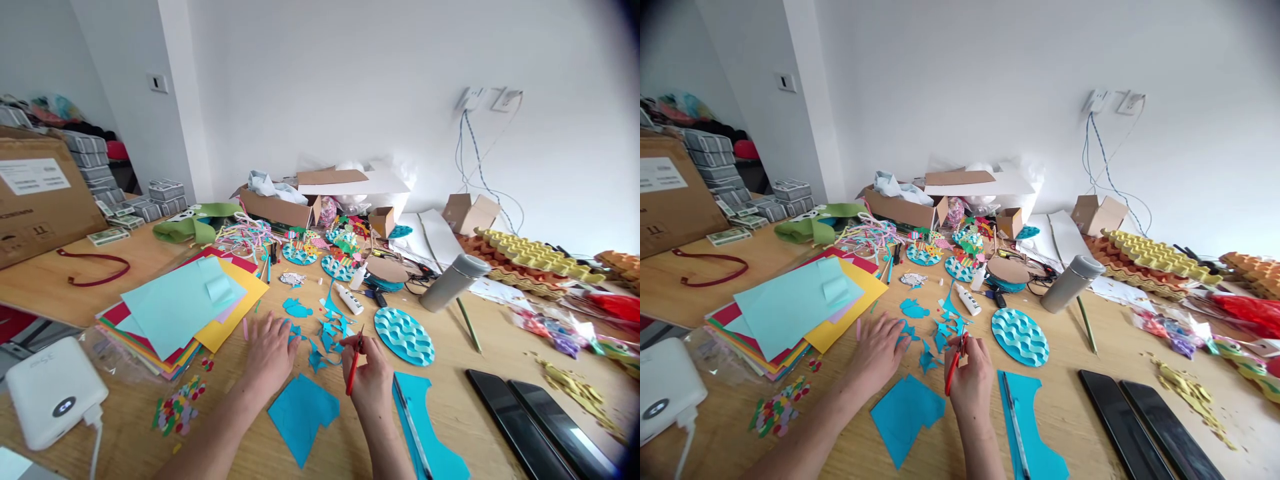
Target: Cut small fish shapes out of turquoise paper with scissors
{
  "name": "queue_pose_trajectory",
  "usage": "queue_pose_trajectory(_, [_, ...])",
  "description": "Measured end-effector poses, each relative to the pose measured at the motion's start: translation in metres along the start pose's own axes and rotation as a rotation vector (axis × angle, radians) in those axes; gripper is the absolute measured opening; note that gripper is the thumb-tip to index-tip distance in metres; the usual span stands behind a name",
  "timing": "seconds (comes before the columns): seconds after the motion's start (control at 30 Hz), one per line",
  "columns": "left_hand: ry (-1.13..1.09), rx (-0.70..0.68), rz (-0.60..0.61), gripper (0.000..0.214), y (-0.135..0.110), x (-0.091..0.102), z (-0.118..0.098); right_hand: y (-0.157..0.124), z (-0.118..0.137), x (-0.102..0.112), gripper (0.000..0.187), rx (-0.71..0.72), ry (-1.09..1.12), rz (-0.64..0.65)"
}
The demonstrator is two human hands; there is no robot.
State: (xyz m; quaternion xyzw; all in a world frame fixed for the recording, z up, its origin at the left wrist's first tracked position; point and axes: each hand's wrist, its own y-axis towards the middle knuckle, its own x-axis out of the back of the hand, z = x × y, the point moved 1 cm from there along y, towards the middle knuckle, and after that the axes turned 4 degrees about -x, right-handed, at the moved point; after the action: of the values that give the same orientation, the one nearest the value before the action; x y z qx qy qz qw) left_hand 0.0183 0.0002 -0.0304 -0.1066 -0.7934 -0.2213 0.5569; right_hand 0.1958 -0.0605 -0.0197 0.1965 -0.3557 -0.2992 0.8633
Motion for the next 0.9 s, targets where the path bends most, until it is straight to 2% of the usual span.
queue_pose_trajectory(0.13, [0.021,0.047,0.003,0.048,0.000,0.002,0.001,0.001,0.001,-0.001,0.012,-0.008,0.004,-0.012])
queue_pose_trajectory(0.23, [0.055,0.042,0.051,0.051,0.004,0.007,0.004,0.001,0.001,-0.002,0.012,-0.011,0.013,-0.001])
queue_pose_trajectory(0.4, [0.127,0.001,0.086,0.052,0.030,0.015,0.019,-0.001,0.002,-0.004,0.011,-0.028,0.053,0.026])
queue_pose_trajectory(0.53, [0.117,-0.024,0.196,0.058,0.061,0.001,0.037,-0.001,0.001,-0.003,0.011,-0.031,0.053,0.025])
queue_pose_trajectory(0.63, [0.132,-0.038,0.286,0.063,0.075,-0.013,0.047,-0.001,0.001,-0.003,0.012,-0.048,0.055,0.018])
queue_pose_trajectory(0.77, [0.149,-0.096,0.245,0.064,0.080,-0.021,0.054,-0.001,0.001,-0.003,0.014,-0.044,0.043,0.006])
queue_pose_trajectory(0.9, [0.146,-0.116,0.173,0.055,0.083,-0.015,0.056,0.000,0.003,-0.002,0.014,-0.021,0.024,0.018])
